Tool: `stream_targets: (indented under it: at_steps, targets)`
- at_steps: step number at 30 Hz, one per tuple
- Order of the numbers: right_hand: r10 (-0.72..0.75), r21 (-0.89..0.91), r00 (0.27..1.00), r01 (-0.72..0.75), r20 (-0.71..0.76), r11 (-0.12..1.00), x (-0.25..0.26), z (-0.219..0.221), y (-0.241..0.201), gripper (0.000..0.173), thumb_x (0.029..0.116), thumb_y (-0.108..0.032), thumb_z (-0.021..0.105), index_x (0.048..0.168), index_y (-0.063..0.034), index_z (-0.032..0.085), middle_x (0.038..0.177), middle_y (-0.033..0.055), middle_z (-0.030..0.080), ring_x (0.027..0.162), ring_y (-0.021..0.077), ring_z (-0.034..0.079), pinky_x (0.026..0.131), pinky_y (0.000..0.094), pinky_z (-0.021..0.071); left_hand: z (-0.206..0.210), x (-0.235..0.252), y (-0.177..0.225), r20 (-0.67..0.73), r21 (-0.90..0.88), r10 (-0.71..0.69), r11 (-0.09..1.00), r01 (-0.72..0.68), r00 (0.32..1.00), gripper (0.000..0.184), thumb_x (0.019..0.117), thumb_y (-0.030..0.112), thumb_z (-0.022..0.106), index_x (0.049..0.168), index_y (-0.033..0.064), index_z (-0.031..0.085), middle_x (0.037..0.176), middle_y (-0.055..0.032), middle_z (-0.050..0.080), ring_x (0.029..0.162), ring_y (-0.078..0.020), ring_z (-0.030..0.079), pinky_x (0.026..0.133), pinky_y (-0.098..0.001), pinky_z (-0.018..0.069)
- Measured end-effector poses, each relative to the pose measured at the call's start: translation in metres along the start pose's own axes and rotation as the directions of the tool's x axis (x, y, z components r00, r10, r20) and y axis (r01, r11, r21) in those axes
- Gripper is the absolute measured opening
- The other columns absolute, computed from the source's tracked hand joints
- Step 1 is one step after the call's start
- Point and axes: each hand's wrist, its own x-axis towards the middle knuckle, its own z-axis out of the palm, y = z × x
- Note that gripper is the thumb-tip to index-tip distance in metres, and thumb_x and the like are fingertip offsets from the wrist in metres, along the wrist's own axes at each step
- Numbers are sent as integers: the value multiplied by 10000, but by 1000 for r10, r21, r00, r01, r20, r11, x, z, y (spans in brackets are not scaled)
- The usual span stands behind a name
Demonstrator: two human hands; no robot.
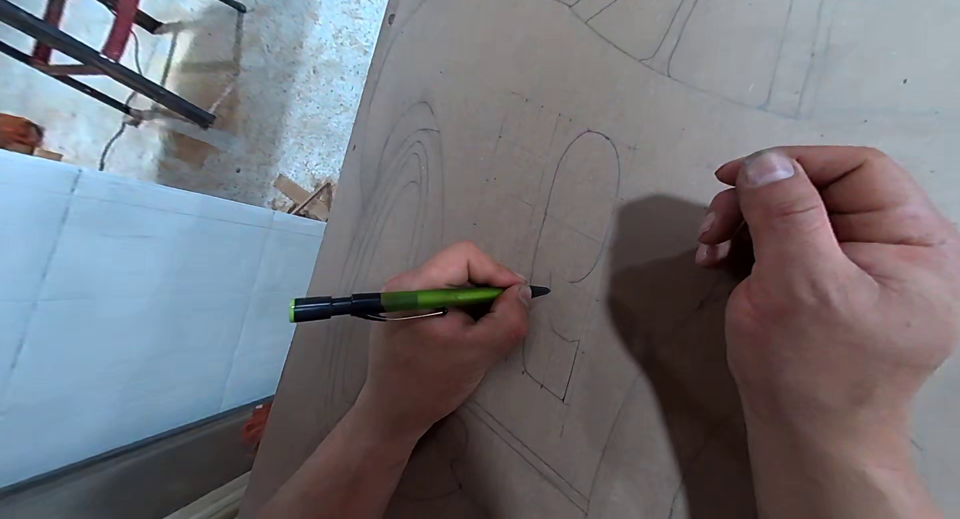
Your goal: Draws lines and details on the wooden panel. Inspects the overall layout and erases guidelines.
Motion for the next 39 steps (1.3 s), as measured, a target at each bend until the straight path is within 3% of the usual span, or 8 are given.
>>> stream_targets:
  at_steps: [27, 39]
  targets:
    - [-11, 23, 1000, 11, -4, 1000, 3, 3, 2, 143, 1077, -170, 524, 1009, -118, 639, 761, -67, 644, 632, 62, 632, 544, 219, 547, -4, -3, -2, 119, 19, 135, 990, -138, 984, 85, 832, 72, 705, 826, 143, 658, 777, 41, 698, 678, -80, 671, 572, -214, 566]
    - [-12, 25, 1000, 12, -10, 1000, 3, 3, 3, 154, 1079, -168, 521, 997, -114, 639, 760, -62, 640, 635, 67, 636, 551, 224, 557, -5, -5, -4, 161, 10, 172, 984, -176, 972, 81, 820, 83, 717, 820, 146, 667, 767, 55, 687, 658, -64, 651, 543, -201, 543]
